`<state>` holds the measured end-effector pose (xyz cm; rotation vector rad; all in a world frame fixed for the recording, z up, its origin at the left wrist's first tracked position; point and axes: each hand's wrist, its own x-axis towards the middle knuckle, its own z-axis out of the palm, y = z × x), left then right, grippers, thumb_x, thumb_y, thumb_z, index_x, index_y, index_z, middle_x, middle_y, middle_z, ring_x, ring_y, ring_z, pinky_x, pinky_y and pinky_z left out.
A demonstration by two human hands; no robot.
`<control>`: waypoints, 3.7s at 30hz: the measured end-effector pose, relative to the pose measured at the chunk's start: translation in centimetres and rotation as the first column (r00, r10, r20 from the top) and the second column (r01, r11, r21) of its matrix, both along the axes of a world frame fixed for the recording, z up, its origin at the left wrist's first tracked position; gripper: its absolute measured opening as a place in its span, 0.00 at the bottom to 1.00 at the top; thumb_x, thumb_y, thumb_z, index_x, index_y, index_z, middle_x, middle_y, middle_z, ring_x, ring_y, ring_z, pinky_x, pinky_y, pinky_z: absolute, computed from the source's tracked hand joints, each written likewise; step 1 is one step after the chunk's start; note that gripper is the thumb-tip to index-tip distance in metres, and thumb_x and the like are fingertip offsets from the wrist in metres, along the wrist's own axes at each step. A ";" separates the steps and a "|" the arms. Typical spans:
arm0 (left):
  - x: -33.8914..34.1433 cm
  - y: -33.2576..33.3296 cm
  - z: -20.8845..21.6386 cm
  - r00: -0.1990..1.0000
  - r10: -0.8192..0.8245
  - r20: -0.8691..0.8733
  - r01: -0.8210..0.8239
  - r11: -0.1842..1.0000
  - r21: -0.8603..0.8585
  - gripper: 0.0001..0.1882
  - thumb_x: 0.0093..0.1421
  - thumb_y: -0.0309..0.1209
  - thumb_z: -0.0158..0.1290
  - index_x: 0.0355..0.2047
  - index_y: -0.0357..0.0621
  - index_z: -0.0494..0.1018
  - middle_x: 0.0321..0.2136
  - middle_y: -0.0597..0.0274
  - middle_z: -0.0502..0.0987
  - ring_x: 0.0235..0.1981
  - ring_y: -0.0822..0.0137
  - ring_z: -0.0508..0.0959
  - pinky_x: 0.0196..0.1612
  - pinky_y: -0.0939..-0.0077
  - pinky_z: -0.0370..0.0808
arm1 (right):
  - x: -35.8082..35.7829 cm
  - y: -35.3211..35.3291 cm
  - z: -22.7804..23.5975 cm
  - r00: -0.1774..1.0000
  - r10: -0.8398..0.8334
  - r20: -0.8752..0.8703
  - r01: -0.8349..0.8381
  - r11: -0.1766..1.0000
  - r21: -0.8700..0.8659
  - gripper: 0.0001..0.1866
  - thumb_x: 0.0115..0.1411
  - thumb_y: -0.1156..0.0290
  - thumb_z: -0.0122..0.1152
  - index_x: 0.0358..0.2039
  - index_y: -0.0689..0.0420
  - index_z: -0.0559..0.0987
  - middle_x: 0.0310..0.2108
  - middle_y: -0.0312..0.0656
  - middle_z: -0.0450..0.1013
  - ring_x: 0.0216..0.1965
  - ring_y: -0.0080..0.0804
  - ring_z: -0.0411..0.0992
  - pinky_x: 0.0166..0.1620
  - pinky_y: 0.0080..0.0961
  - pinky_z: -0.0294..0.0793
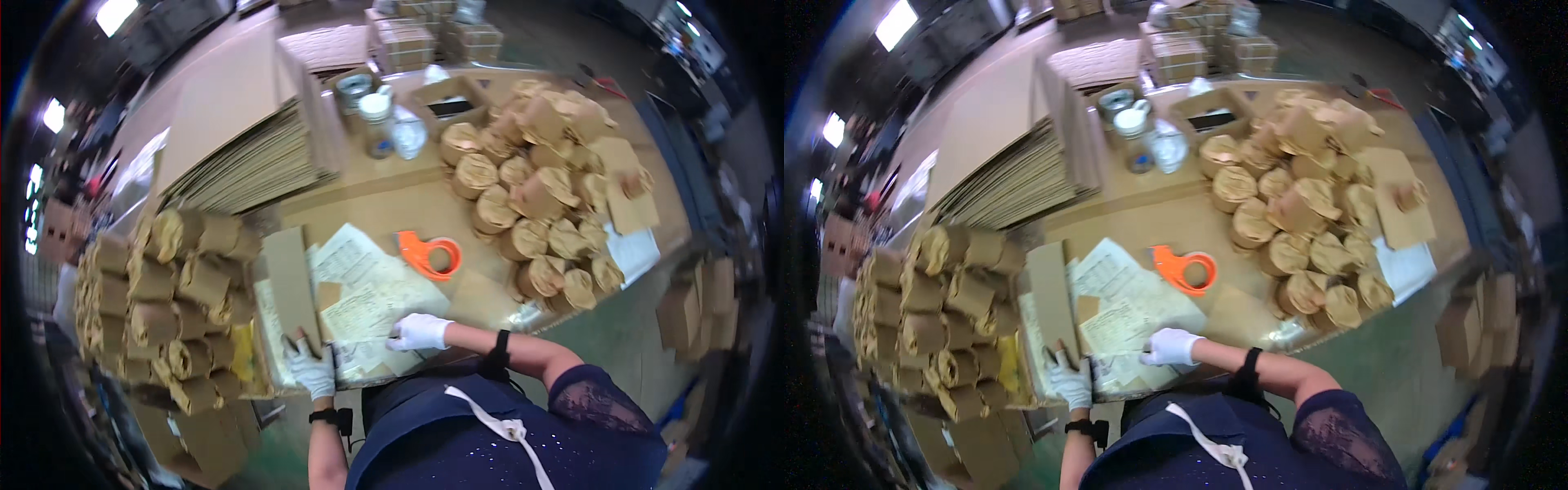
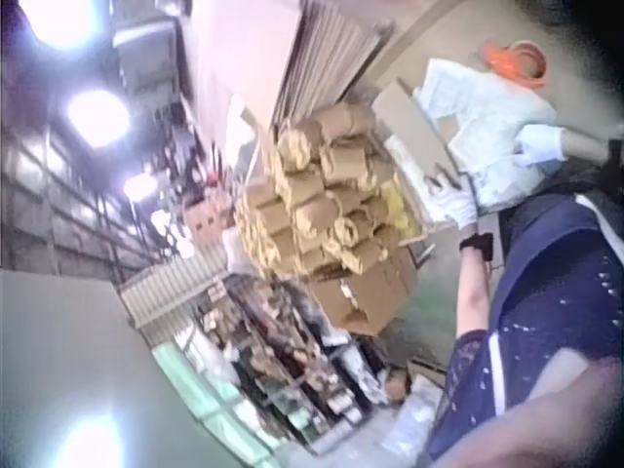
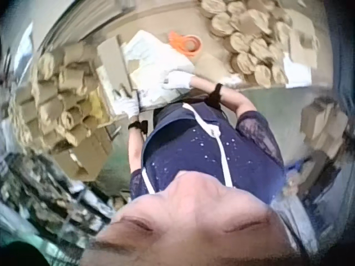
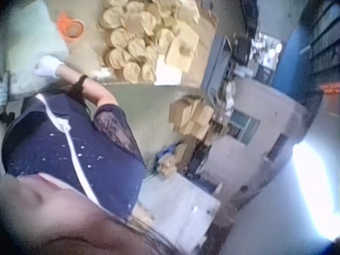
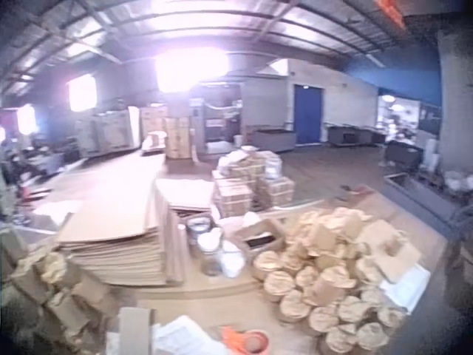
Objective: The person repeatedly picks up small brown paper-wrapped items, places them onto a flat piece of cardboard, folds the cardboard to enclose the item, and seals it with a handheld tape dispenser. The sealed packages are then placed into a pile on the right side of the table.
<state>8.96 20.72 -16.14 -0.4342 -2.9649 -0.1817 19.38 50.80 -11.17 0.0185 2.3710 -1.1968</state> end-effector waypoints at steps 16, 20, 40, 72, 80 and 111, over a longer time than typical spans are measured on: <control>-3.3 0.5 1.7 0.979 -0.098 0.177 0.083 0.992 0.090 0.48 0.55 0.46 0.65 0.75 0.52 0.60 0.72 0.32 0.57 0.69 0.32 0.64 0.70 0.44 0.65 | 9.0 30.3 19.5 0.235 -0.920 -0.315 0.896 0.330 -0.296 0.20 0.73 0.53 0.59 0.51 0.56 0.85 0.38 0.37 0.83 0.38 0.24 0.79 0.45 0.22 0.76; -4.0 -0.3 0.5 0.977 -0.193 0.087 0.181 0.975 0.126 0.46 0.57 0.54 0.62 0.74 0.53 0.63 0.69 0.27 0.61 0.61 0.31 0.72 0.63 0.38 0.68 | 10.5 35.6 19.4 0.002 -0.969 -0.249 0.825 0.142 -0.547 0.23 0.74 0.55 0.55 0.61 0.56 0.79 0.45 0.39 0.79 0.42 0.28 0.73 0.48 0.28 0.71; -4.0 -0.9 2.4 0.980 -0.132 0.146 0.102 0.976 0.194 0.36 0.54 0.46 0.63 0.64 0.54 0.71 0.51 0.45 0.75 0.52 0.45 0.76 0.52 0.47 0.75 | -13.7 0.4 7.6 0.940 0.114 -0.321 -0.089 0.992 0.090 0.15 0.68 0.62 0.65 0.45 0.60 0.86 0.37 0.52 0.84 0.37 0.40 0.83 0.44 0.34 0.81; -6.7 -2.5 7.5 0.970 -0.238 0.056 0.241 0.969 -0.057 0.54 0.40 0.47 0.75 0.70 0.59 0.68 0.67 0.31 0.65 0.34 0.43 0.84 0.39 0.56 0.84 | -1.5 41.1 18.6 0.709 -0.195 -0.677 0.704 0.155 0.693 0.42 0.56 0.42 0.70 0.71 0.34 0.71 0.48 0.50 0.77 0.49 0.53 0.78 0.54 0.43 0.78; 6.4 7.4 5.2 0.751 -0.387 0.535 0.425 0.903 0.057 0.32 0.58 0.59 0.61 0.49 0.46 0.72 0.36 0.48 0.81 0.33 0.48 0.86 0.31 0.54 0.82 | -1.7 16.1 19.1 0.531 -0.737 -0.418 0.787 0.612 -0.077 0.35 0.64 0.58 0.73 0.67 0.57 0.74 0.56 0.42 0.76 0.54 0.30 0.76 0.60 0.29 0.75; -4.9 8.4 5.2 0.923 -0.224 0.313 -0.058 0.723 0.688 0.08 0.64 0.32 0.63 0.41 0.43 0.86 0.31 0.55 0.87 0.34 0.61 0.87 0.43 0.65 0.82 | -12.6 -2.0 2.7 0.768 -0.140 -0.625 0.356 0.905 0.234 0.39 0.64 0.34 0.61 0.38 0.68 0.82 0.43 0.62 0.80 0.46 0.62 0.79 0.46 0.50 0.79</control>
